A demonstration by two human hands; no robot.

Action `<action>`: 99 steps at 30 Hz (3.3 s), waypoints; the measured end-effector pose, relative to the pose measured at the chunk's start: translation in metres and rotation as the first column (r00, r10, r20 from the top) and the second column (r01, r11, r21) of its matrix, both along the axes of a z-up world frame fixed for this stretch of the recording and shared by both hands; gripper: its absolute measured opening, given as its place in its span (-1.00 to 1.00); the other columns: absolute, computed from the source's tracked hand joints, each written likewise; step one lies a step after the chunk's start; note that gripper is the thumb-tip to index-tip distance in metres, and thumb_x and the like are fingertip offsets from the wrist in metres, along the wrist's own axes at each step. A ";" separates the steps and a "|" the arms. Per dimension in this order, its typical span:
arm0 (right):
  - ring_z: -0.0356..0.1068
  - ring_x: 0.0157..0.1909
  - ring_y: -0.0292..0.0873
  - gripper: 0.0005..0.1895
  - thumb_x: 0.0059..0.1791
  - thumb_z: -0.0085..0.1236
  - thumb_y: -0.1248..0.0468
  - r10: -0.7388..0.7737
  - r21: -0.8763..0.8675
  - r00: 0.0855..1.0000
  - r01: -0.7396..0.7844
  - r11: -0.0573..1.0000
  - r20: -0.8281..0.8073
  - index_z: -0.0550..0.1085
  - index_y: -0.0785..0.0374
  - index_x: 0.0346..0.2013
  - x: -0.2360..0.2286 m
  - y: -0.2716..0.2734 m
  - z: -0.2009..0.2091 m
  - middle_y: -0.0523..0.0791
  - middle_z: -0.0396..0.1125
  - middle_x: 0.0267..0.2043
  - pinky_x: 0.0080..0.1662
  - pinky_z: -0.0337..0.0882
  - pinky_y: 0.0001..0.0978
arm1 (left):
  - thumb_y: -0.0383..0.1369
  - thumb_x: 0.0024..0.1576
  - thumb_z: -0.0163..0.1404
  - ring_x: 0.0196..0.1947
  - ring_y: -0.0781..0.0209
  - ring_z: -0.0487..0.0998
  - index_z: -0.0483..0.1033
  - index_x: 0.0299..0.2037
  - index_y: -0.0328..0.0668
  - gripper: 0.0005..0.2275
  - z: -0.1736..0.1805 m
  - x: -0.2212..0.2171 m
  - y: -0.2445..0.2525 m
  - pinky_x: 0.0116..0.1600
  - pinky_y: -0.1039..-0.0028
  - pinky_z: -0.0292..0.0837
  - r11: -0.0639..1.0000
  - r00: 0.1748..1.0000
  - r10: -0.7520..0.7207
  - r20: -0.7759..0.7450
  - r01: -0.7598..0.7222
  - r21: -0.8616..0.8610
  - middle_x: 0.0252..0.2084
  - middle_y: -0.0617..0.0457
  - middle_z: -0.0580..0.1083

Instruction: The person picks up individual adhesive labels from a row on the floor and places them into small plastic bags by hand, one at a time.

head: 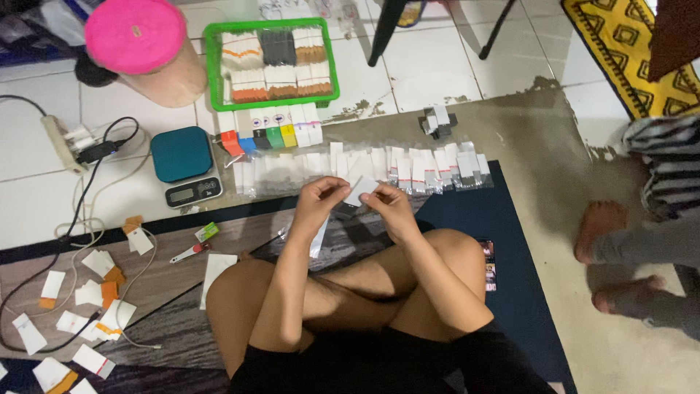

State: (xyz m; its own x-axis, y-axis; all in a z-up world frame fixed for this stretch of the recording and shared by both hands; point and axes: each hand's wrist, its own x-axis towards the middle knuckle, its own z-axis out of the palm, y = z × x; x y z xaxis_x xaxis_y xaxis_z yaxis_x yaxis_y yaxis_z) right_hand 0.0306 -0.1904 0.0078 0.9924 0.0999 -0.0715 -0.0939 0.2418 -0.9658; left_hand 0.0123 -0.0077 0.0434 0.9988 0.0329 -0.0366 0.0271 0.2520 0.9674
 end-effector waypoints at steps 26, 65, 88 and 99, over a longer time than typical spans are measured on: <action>0.36 -0.09 -0.05 -0.80 0.02 0.15 0.42 -0.479 -0.409 0.761 0.643 0.648 0.437 0.49 0.38 -0.06 0.136 -0.320 -0.055 0.07 0.38 -0.22 -0.06 0.37 -0.14 | -0.11 0.17 0.05 0.00 -0.11 0.54 0.46 0.13 -0.22 -0.58 -0.040 0.011 0.006 -0.11 0.15 0.58 0.539 0.913 -0.008 -0.407 0.347 0.768 0.03 -0.17 0.50; 0.45 -0.06 0.10 -0.73 -0.02 0.16 0.25 0.275 -0.599 0.951 -0.137 0.789 0.144 0.55 0.25 -0.05 -0.005 -0.079 0.030 0.09 0.47 -0.16 -0.02 0.42 -0.11 | -0.41 0.09 0.11 -0.43 0.05 0.62 0.62 -0.19 -0.28 -0.85 -0.061 -0.009 0.016 -0.43 0.45 0.57 0.777 0.964 -0.100 -0.246 0.230 0.586 -0.29 -0.25 0.57; 0.40 -0.54 -0.28 -0.87 -0.15 0.30 0.45 0.253 -0.338 0.963 -0.208 0.918 0.093 0.57 0.34 -0.31 0.056 -0.049 -0.013 -0.09 0.43 -0.56 -0.33 0.40 -0.48 | -0.37 0.09 0.21 -0.33 -0.09 0.63 0.60 -0.20 -0.44 -0.77 -0.012 0.003 -0.019 -0.24 0.23 0.59 0.958 0.992 -0.021 -0.122 0.055 0.281 -0.32 -0.29 0.57; 0.46 -0.26 -0.08 -0.75 -0.12 0.32 0.10 -0.316 -0.970 0.919 0.244 -0.019 0.237 0.59 0.06 -0.19 0.261 -0.180 -0.085 -0.16 0.37 -0.31 -0.21 0.48 -0.19 | -0.40 0.18 0.04 -0.42 -0.01 0.63 0.64 -0.22 -0.26 -0.87 -0.019 0.026 -0.012 -0.36 0.34 0.56 0.870 0.999 0.015 -0.042 0.007 0.493 -0.39 -0.17 0.59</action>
